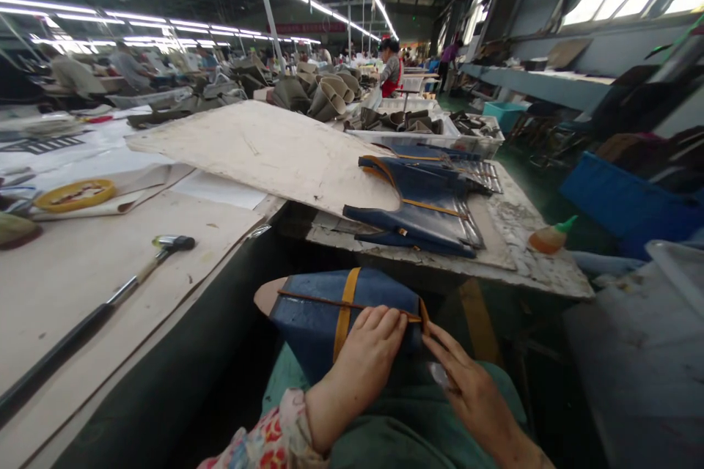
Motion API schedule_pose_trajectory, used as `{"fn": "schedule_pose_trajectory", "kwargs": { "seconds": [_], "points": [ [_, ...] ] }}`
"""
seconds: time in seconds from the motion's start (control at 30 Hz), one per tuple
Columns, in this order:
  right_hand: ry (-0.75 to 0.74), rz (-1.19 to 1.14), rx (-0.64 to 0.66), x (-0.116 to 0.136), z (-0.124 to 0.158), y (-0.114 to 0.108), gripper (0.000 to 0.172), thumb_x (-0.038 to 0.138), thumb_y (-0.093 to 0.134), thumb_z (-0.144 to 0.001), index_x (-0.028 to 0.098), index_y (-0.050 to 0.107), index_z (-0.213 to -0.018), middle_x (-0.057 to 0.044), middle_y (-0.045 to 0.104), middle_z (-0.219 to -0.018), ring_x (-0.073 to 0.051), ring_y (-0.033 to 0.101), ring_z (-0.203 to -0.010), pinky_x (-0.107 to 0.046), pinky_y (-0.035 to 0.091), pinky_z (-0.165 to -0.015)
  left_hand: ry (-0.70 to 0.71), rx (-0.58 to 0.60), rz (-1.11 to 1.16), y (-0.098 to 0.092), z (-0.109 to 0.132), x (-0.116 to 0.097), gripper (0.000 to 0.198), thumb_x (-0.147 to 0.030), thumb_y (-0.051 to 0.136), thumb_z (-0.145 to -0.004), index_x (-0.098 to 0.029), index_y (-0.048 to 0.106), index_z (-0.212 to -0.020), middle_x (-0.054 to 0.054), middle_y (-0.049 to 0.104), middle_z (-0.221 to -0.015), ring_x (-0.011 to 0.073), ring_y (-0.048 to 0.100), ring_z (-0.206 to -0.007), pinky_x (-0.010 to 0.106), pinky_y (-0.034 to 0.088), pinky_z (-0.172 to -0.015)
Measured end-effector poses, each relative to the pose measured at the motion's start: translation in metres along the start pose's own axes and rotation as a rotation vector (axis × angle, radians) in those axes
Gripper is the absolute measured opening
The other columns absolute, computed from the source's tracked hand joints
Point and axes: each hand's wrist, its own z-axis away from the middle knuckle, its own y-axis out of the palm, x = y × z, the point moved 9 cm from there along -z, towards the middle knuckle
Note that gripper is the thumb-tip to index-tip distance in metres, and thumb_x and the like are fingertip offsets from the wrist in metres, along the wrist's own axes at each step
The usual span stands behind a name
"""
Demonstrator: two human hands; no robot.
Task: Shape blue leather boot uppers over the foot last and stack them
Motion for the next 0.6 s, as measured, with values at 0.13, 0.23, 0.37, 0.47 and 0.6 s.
{"fn": "schedule_pose_trajectory", "kwargs": {
  "seconds": [0.13, 0.23, 0.37, 0.47, 0.6],
  "points": [
    [0.107, -0.024, -0.078, -0.012, -0.009, -0.026, 0.042, 0.029, 0.045, -0.09, 0.024, 0.044, -0.132, -0.008, 0.062, -0.116, -0.017, 0.062, -0.104, -0.025, 0.052, -0.086, 0.042, 0.033, 0.049, 0.003, -0.008, -0.011, 0.04, -0.015, 0.04, -0.09, -0.015, 0.045, -0.13, 0.006, 0.055, -0.125, 0.0212, 0.047, -0.113, 0.034, 0.034, -0.1],
    [0.185, 0.029, -0.075, -0.022, -0.015, -0.031, 0.05, 0.036, 0.042, -0.092, 0.022, 0.034, -0.139, -0.009, 0.063, -0.111, -0.018, 0.064, -0.097, -0.027, 0.054, -0.08, 0.037, 0.041, 0.048, 0.005, -0.013, -0.014, 0.039, -0.02, 0.041, -0.091, -0.015, 0.045, -0.129, 0.007, 0.056, -0.122, 0.0211, 0.048, -0.111, 0.034, 0.037, -0.098],
    [0.19, 0.127, -0.061, -0.019, -0.028, -0.028, 0.044, 0.037, 0.037, -0.093, 0.022, 0.045, -0.134, -0.008, 0.063, -0.102, -0.021, 0.063, -0.093, -0.034, 0.054, -0.08, 0.021, 0.062, 0.023, 0.006, -0.019, -0.014, 0.036, -0.02, 0.043, -0.09, -0.014, 0.048, -0.125, 0.008, 0.059, -0.115, 0.0225, 0.051, -0.106, 0.036, 0.041, -0.092],
    [0.095, 0.15, -0.083, 0.002, -0.04, -0.032, 0.035, 0.032, 0.04, -0.093, 0.024, 0.057, -0.122, -0.008, 0.063, -0.103, -0.021, 0.059, -0.096, -0.034, 0.052, -0.084, 0.017, 0.056, 0.057, 0.002, -0.017, -0.011, 0.036, -0.018, 0.045, -0.089, -0.016, 0.048, -0.124, 0.006, 0.059, -0.114, 0.0215, 0.051, -0.105, 0.035, 0.041, -0.093],
    [0.026, 0.162, -0.098, 0.021, -0.046, -0.039, 0.032, 0.026, 0.042, -0.092, 0.025, 0.06, -0.119, -0.006, 0.063, -0.103, -0.02, 0.057, -0.098, -0.033, 0.05, -0.086, -0.005, 0.018, 0.136, -0.005, -0.009, -0.003, 0.036, -0.018, 0.043, -0.09, -0.018, 0.046, -0.126, 0.005, 0.057, -0.121, 0.0201, 0.048, -0.111, 0.035, 0.037, -0.099]
  ]
}}
